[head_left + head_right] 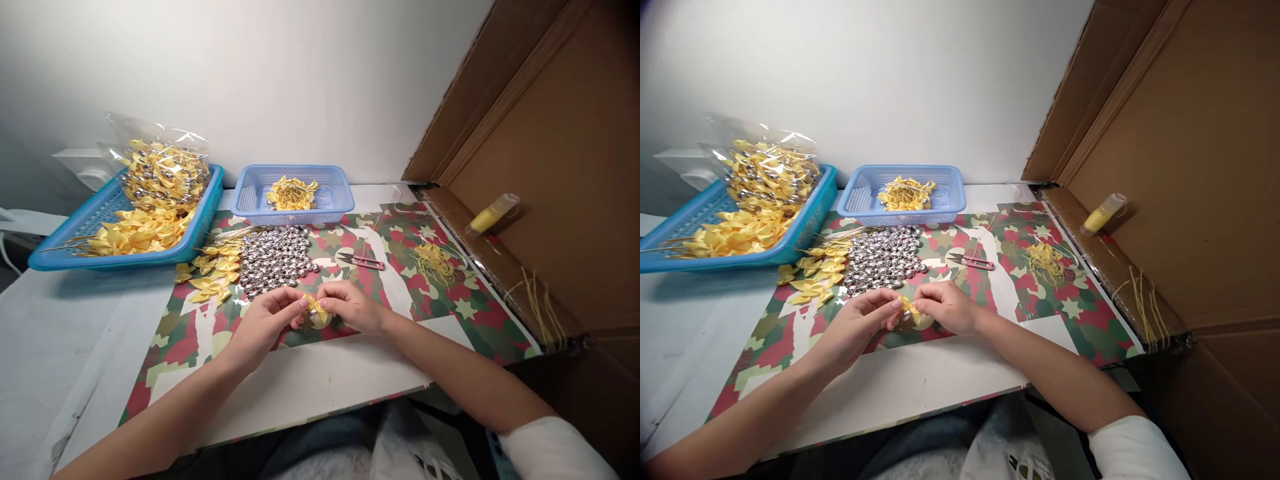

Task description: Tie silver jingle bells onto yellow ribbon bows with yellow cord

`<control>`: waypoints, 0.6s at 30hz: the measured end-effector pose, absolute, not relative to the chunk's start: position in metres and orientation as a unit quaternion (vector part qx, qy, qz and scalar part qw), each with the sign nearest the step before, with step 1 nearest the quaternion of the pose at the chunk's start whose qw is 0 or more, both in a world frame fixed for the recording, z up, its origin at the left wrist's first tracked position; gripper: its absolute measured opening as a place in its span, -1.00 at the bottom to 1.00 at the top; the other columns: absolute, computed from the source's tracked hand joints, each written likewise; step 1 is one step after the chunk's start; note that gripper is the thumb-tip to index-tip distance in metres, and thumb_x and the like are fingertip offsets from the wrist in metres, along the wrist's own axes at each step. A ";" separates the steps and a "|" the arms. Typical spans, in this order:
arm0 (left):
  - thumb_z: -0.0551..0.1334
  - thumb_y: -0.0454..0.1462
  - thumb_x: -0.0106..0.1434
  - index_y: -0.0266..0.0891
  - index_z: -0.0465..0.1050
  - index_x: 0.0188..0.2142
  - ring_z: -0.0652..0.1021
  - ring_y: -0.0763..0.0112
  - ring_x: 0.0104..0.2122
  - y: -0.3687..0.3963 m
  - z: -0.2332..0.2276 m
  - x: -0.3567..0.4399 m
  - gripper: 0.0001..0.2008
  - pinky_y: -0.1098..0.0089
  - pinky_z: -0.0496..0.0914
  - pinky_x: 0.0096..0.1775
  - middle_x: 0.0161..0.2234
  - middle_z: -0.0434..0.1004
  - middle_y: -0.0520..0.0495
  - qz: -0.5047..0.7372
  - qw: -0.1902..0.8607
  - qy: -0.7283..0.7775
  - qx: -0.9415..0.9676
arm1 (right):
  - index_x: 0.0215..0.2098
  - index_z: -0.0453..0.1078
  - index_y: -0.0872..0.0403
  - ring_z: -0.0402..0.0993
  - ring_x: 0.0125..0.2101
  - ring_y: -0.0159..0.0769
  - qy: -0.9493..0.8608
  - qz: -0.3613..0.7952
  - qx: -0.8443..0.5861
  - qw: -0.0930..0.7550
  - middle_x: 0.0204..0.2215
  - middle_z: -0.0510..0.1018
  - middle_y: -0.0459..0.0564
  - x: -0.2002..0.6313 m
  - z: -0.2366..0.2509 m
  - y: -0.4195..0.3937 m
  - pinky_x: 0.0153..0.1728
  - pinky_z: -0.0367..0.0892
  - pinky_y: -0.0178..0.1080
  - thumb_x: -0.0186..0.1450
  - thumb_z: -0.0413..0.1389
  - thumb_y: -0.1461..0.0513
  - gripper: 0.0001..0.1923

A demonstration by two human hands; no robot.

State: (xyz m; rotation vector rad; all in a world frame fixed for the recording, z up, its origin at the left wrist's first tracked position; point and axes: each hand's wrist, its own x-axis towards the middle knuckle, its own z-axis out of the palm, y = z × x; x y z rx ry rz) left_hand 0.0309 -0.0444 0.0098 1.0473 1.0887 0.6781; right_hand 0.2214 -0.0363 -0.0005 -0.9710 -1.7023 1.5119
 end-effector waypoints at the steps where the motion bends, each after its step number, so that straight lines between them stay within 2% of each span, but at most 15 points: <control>1: 0.35 -0.03 0.10 -0.27 0.44 -0.40 0.18 0.67 -0.73 -0.045 0.010 0.031 -0.66 0.62 0.00 -0.74 -0.62 0.32 0.12 0.303 0.675 0.484 0.467 | -0.51 0.25 0.09 0.14 -0.57 -0.45 -0.661 0.549 -0.380 0.343 -0.59 0.28 -0.17 0.221 0.001 -0.037 -0.53 0.08 -0.35 0.23 0.02 0.17 -0.80; 5: 0.36 -0.03 0.09 -0.26 0.42 -0.40 0.21 0.67 -0.73 -0.047 0.011 0.034 -0.66 0.62 0.04 -0.74 -0.62 0.34 0.13 0.340 0.656 0.492 0.460 | -0.53 0.16 0.05 0.16 -0.52 -0.41 -0.725 0.290 -0.403 0.477 -0.57 0.27 -0.16 0.220 0.005 -0.044 -0.45 0.10 -0.30 0.18 0.09 0.21 -0.80; 8: 0.37 -0.04 0.06 -0.25 0.42 -0.40 0.24 0.65 -0.74 -0.048 0.014 0.037 -0.67 0.61 0.04 -0.74 -0.63 0.35 0.13 0.364 0.636 0.505 0.456 | -0.58 0.16 0.05 0.18 -0.53 -0.38 -0.778 0.133 -0.387 0.476 -0.62 0.31 -0.16 0.216 0.004 -0.050 -0.40 0.06 -0.24 0.17 0.13 0.17 -0.73; 11: 0.38 -0.06 0.05 -0.24 0.42 -0.41 0.23 0.65 -0.76 -0.049 0.016 0.038 -0.69 0.59 0.04 -0.74 -0.65 0.34 0.14 0.376 0.629 0.504 0.456 | -0.57 0.24 0.07 0.20 -0.56 -0.41 -0.796 0.064 -0.410 0.441 -0.64 0.37 -0.17 0.211 0.002 -0.053 -0.39 0.00 -0.22 0.18 0.17 0.09 -0.70; 18: 0.40 -0.09 0.03 -0.23 0.44 -0.46 0.26 0.62 -0.76 -0.050 0.019 0.041 -0.72 0.56 0.07 -0.72 -0.68 0.36 0.13 0.399 0.615 0.497 0.464 | -0.50 0.30 0.07 0.27 -0.58 -0.42 -0.774 0.007 -0.445 0.450 -0.62 0.44 -0.17 0.208 0.004 -0.055 -0.37 0.01 -0.21 0.21 0.12 0.18 -0.83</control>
